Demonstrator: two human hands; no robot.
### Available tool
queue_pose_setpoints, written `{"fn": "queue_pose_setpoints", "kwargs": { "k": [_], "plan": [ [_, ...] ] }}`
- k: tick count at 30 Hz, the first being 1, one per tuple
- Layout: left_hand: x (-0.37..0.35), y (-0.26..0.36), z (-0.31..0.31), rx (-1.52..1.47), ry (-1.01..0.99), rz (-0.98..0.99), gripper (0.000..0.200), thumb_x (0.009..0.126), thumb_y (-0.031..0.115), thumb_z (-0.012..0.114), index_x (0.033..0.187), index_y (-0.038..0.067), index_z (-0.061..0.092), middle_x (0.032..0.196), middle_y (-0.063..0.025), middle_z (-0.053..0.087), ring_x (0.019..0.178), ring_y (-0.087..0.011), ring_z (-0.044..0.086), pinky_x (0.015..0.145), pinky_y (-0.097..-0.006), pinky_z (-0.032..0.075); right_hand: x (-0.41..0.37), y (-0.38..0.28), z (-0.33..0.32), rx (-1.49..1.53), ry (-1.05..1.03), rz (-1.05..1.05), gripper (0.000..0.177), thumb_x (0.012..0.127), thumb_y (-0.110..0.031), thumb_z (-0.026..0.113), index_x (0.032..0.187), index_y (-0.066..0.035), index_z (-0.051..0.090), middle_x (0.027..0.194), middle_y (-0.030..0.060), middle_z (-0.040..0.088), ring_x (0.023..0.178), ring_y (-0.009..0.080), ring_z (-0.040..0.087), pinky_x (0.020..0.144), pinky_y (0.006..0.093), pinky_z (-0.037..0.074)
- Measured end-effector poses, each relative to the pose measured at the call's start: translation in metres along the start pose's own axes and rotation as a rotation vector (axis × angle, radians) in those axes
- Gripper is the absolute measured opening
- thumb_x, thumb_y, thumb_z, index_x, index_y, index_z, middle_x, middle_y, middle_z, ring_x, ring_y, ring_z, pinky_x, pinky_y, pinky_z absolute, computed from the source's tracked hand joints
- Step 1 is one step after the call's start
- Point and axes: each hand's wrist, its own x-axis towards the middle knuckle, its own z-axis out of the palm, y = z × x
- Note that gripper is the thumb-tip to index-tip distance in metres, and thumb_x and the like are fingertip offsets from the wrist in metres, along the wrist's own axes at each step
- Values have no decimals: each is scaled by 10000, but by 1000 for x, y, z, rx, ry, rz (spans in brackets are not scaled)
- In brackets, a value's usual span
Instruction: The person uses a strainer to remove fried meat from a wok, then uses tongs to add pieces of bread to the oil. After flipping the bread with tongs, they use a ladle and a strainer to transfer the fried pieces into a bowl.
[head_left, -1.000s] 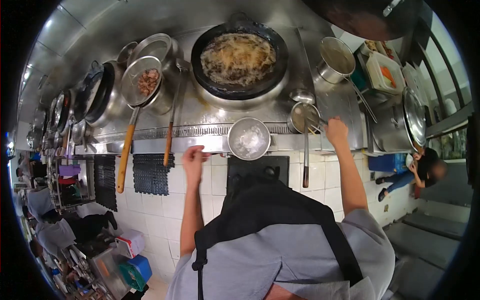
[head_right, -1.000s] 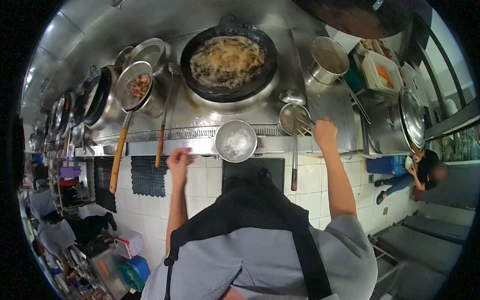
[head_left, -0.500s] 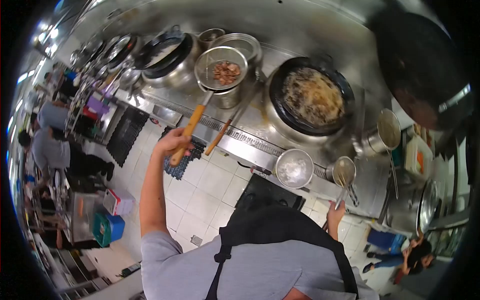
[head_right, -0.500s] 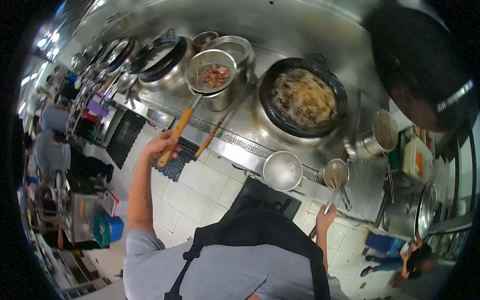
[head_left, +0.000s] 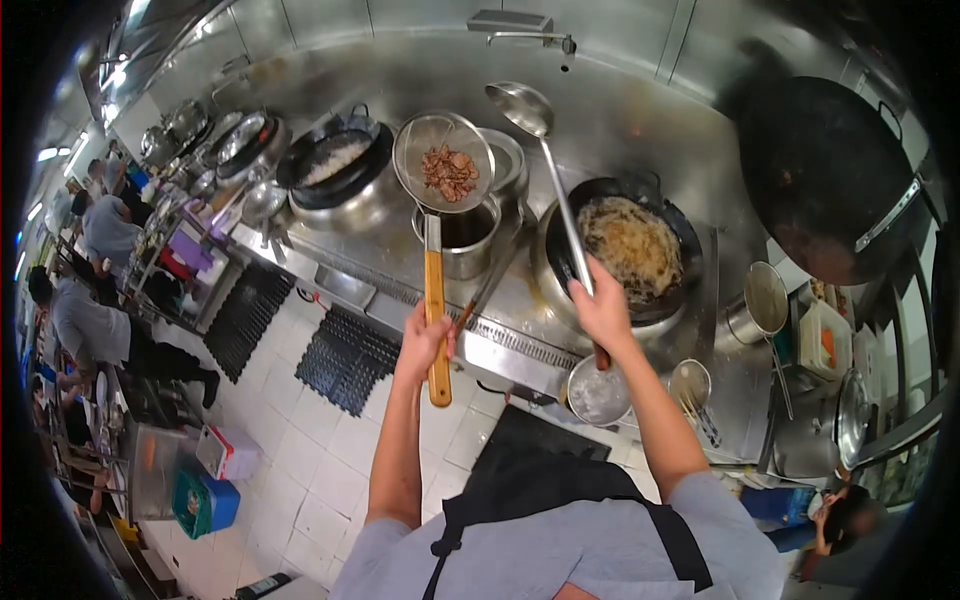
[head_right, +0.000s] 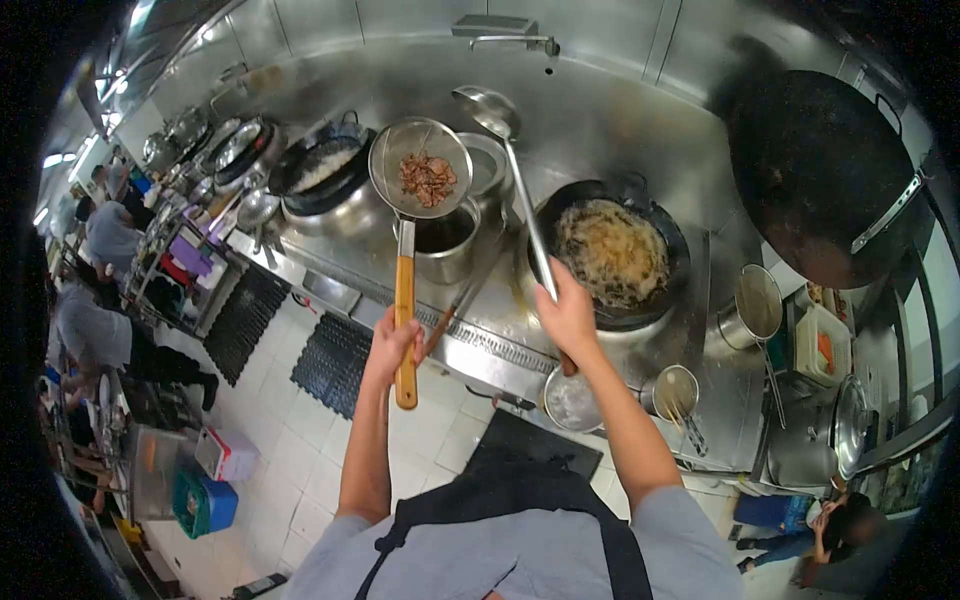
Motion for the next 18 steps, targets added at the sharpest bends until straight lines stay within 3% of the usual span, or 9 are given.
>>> {"fn": "queue_pose_setpoints", "kwargs": {
  "k": [2, 4, 5, 6, 8, 11, 14, 18],
  "plan": [
    [-8, 16, 5, 58, 12, 58, 129, 898, 61, 548, 966, 25, 444, 675, -57, 524, 432, -129, 482, 401, -268, 408, 38, 7, 41, -122, 122, -125, 474, 857, -168, 594, 1288, 13, 515, 1011, 288, 649, 938, 367, 667, 850, 393, 507],
    [-11, 25, 9, 56, 23, 91, 125, 900, 52, 543, 968, 19, 445, 669, -55, 519, 429, -129, 480, 400, -267, 407, 64, 20, 75, -120, 3, -24, 367, 873, -167, 596, 1182, 24, 543, 881, 250, 664, 765, 328, 686, 696, 424, 537],
    [-10, 28, 11, 56, 8, 73, 147, 894, 55, 552, 985, 21, 441, 667, -56, 513, 433, -131, 482, 400, -275, 408, 56, -11, 79, 182, -155, 299, 238, 902, -172, 582, 1052, 4, 524, 714, 161, 606, 550, 229, 619, 505, 386, 500],
    [-7, 30, 12, 17, -13, 38, 151, 894, 58, 554, 987, 24, 440, 669, -55, 513, 435, -132, 483, 400, -277, 409, 51, -13, 91, 509, -261, 450, 118, 959, -161, 522, 1030, -72, 492, 651, 1, 461, 442, 96, 431, 396, 281, 379],
    [-4, 26, 11, -72, -40, -42, 161, 892, 63, 560, 992, 31, 438, 674, -55, 513, 440, -133, 484, 401, -280, 410, 38, -30, 96, 1045, -378, 737, 124, 955, -117, 532, 1048, -65, 469, 626, -16, 451, 423, 75, 422, 378, 258, 378],
    [-7, -8, -4, -369, -120, -199, 152, 892, 70, 559, 979, 46, 437, 712, -76, 525, 460, -139, 476, 416, -307, 400, 47, 4, 102, 1782, -584, 1069, 168, 963, -112, 526, 1093, -33, 455, 642, -37, 442, 428, 44, 407, 378, 222, 362],
    [-12, -27, -13, -516, -168, -266, 140, 892, 71, 552, 973, 54, 439, 728, -86, 526, 466, -144, 464, 433, -316, 388, 45, 10, 101, 1776, -592, 1092, 194, 962, -119, 523, 1095, 3, 451, 649, -34, 448, 435, 32, 413, 392, 208, 375],
    [8, -39, -27, -534, -204, -249, 113, 900, 98, 539, 952, 54, 448, 702, -77, 518, 462, -139, 459, 432, -309, 382, 37, -8, 80, 1794, -654, 927, 188, 972, -102, 497, 1126, 4, 513, 651, -35, 455, 434, 30, 417, 396, 204, 388]
  ]
}}
